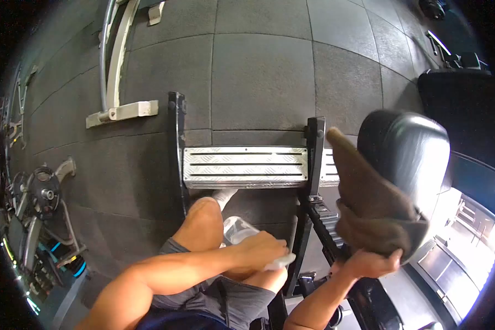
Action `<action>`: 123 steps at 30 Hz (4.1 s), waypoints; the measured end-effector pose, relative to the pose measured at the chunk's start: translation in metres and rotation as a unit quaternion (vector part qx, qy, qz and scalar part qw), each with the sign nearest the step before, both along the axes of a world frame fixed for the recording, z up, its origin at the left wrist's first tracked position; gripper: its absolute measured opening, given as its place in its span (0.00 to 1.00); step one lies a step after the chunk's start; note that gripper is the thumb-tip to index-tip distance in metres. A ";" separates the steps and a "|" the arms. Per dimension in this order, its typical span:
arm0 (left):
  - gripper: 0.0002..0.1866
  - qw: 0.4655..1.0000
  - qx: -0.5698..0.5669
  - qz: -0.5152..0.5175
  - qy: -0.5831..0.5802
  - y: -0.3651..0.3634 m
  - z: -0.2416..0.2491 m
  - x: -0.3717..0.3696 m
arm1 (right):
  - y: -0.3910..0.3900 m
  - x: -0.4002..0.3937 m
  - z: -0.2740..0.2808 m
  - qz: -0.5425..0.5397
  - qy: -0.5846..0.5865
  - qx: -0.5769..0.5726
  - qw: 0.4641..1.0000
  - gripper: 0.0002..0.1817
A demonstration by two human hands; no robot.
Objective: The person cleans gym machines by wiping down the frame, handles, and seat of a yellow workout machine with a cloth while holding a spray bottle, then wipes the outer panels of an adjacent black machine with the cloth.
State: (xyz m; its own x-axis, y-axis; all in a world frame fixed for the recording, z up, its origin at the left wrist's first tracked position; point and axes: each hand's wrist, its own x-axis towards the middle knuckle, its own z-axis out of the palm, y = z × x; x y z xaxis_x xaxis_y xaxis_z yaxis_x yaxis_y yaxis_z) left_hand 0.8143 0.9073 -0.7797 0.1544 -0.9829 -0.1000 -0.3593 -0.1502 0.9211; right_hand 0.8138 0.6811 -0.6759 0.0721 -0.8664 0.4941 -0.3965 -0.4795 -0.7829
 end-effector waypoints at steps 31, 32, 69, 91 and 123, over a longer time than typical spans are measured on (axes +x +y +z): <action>0.09 0.707 0.306 0.617 0.159 0.320 0.193 0.195 | -0.022 0.035 0.060 -0.058 0.232 0.440 0.865 0.23; 0.10 0.730 0.295 0.591 0.175 0.316 0.182 0.212 | -0.021 0.036 0.065 -0.081 0.304 0.474 0.823 0.23; 0.10 0.957 -0.191 -0.121 -0.181 -0.304 0.558 0.797 | -0.229 0.539 0.364 0.327 0.354 0.153 0.863 0.23; 0.07 0.946 -0.176 -0.209 -0.172 -0.750 0.590 0.841 | -0.401 0.423 0.140 -0.001 -0.517 0.768 0.376 0.04; 0.13 0.779 -0.191 -0.592 -0.077 -1.197 0.699 0.750 | -0.849 0.572 0.436 -0.182 0.065 0.121 0.974 0.23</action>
